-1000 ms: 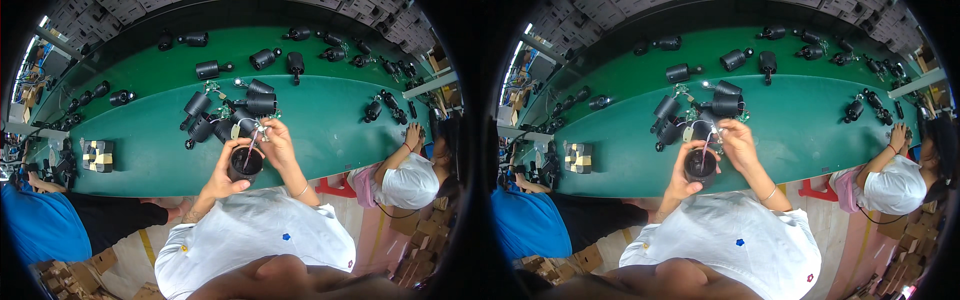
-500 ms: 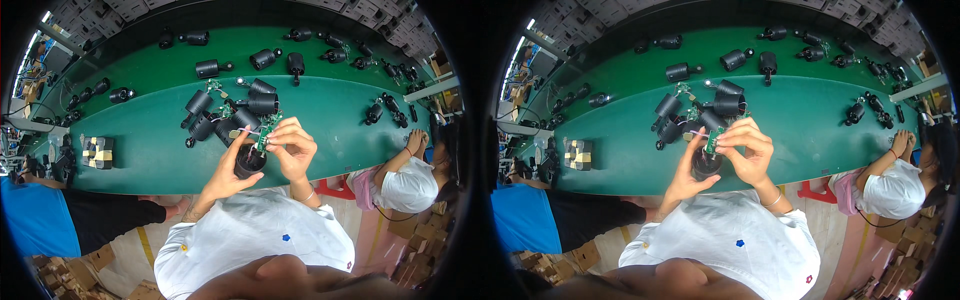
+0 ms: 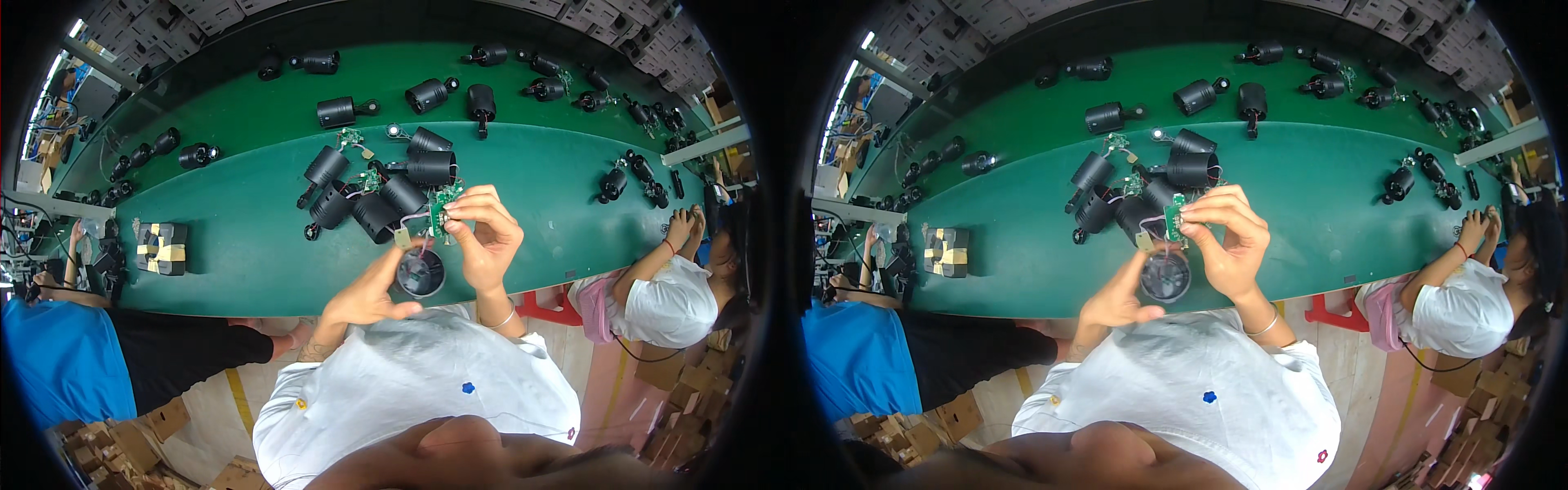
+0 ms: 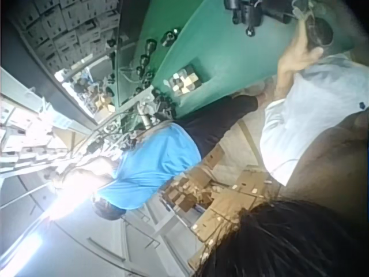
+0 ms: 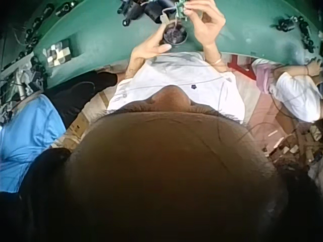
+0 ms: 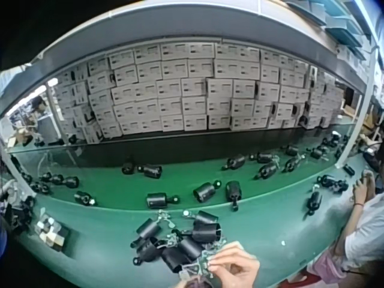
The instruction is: Assembling electronic components and circuit boards into plastic housings on a production line.
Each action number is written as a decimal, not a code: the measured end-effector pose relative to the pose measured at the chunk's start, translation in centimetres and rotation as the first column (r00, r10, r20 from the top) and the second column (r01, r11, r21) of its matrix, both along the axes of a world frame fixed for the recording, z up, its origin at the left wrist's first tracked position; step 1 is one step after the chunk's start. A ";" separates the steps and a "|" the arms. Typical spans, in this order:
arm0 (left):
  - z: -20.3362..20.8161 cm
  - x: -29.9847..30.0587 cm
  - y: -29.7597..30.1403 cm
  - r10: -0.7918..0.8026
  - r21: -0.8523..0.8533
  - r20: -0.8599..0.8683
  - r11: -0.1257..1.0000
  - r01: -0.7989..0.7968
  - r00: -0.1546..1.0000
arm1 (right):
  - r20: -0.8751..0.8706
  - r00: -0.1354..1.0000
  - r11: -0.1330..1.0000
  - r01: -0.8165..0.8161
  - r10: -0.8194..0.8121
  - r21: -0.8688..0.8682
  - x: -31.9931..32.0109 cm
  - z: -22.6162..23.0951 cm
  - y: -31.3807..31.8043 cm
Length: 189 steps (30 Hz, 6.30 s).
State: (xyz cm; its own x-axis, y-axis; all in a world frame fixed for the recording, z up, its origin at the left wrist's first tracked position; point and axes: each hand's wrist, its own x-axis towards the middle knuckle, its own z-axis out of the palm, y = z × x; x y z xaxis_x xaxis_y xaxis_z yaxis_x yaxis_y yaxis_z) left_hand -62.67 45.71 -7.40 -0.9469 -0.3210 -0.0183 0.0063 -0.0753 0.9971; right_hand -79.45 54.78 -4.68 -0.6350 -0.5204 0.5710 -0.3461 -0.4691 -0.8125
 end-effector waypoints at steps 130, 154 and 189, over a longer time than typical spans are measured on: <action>0.7 -5.4 2.8 0.499 -0.550 -0.535 0.407 -0.729 0.682 | -0.017 0.950 0.907 -0.293 0.313 0.303 0.6 1.5 1.1; 1.6 -6.1 3.8 0.434 -0.728 -0.235 0.514 -0.453 0.870 | -0.208 0.972 0.990 -0.091 0.111 0.105 -1.0 1.6 2.1; -0.1 -7.0 4.1 0.458 -0.425 -0.576 0.540 -0.727 0.677 | 0.175 0.946 0.913 -0.311 0.272 0.264 -0.7 3.0 2.4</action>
State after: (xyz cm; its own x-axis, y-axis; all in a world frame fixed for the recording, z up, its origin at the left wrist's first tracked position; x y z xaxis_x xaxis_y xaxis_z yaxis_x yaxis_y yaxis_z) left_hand -69.66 49.84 -7.49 -0.4100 -0.6204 0.6686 0.1750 0.6660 0.7252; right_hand -80.20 57.17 -1.73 -0.4889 -0.8216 0.2932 -0.1104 -0.2751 -0.9550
